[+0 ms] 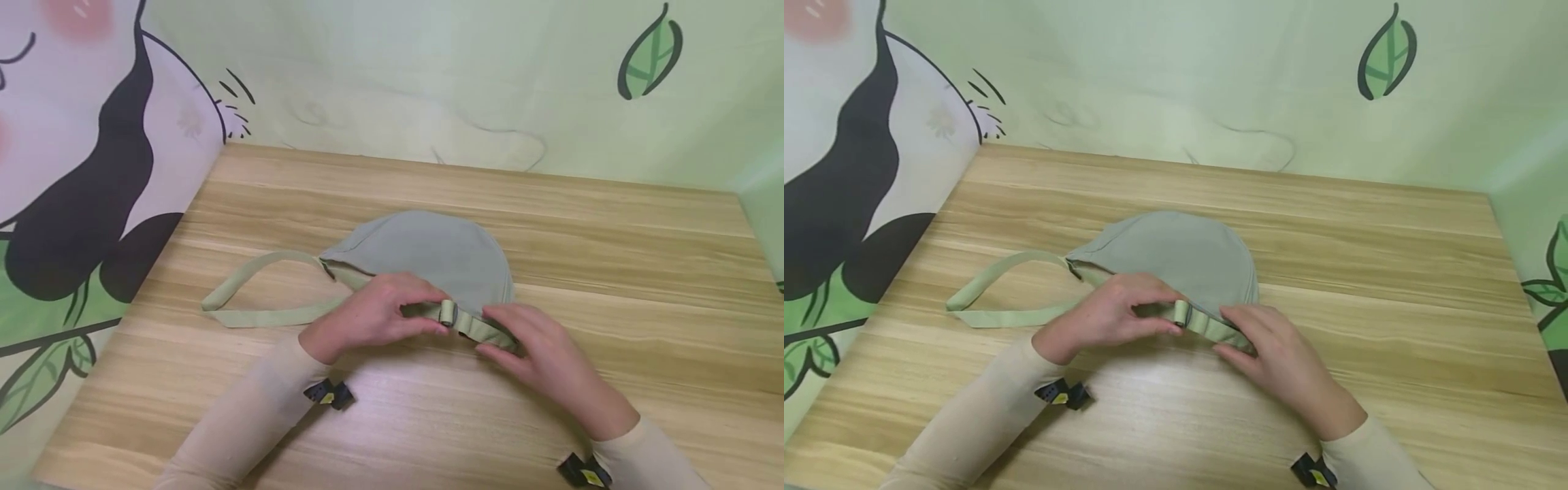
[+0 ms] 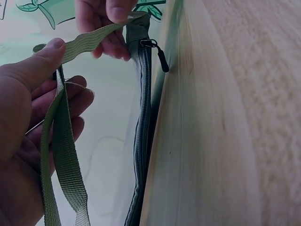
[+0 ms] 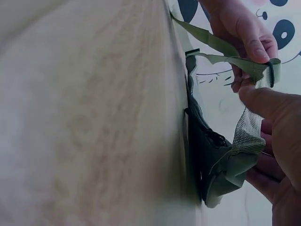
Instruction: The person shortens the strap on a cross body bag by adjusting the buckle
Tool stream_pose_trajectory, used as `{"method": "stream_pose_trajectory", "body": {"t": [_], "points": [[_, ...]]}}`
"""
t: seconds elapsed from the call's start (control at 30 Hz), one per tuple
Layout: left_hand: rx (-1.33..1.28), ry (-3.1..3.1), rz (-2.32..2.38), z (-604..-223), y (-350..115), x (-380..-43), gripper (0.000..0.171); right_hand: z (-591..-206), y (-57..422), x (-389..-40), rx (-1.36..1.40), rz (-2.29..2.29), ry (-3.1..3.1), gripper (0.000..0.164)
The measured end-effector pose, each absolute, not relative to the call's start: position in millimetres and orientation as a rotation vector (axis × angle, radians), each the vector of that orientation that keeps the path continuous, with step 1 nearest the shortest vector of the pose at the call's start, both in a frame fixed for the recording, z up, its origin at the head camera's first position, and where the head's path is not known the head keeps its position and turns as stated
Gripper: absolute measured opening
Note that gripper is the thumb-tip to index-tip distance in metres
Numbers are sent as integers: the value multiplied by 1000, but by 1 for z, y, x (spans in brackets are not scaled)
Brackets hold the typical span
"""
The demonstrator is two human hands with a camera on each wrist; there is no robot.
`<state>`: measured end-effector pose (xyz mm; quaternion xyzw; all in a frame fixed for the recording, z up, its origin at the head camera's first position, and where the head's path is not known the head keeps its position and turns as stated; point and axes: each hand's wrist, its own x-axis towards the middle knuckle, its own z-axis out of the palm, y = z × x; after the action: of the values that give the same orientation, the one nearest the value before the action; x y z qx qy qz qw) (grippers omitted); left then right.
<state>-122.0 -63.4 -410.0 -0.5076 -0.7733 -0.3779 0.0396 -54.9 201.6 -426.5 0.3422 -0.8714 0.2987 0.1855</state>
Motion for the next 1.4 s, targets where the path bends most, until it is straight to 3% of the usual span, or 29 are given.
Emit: {"method": "stream_pose_trajectory", "body": {"t": [0.33,1.4], "points": [[-1516,-2378,-1198,-410,-66,-121,36,-425,196,-56,1058,771,-2323,36],[-1512,-2328,-1388,-405,-64,-121,37,-413,181,-63,1058,1020,-2167,28]]}}
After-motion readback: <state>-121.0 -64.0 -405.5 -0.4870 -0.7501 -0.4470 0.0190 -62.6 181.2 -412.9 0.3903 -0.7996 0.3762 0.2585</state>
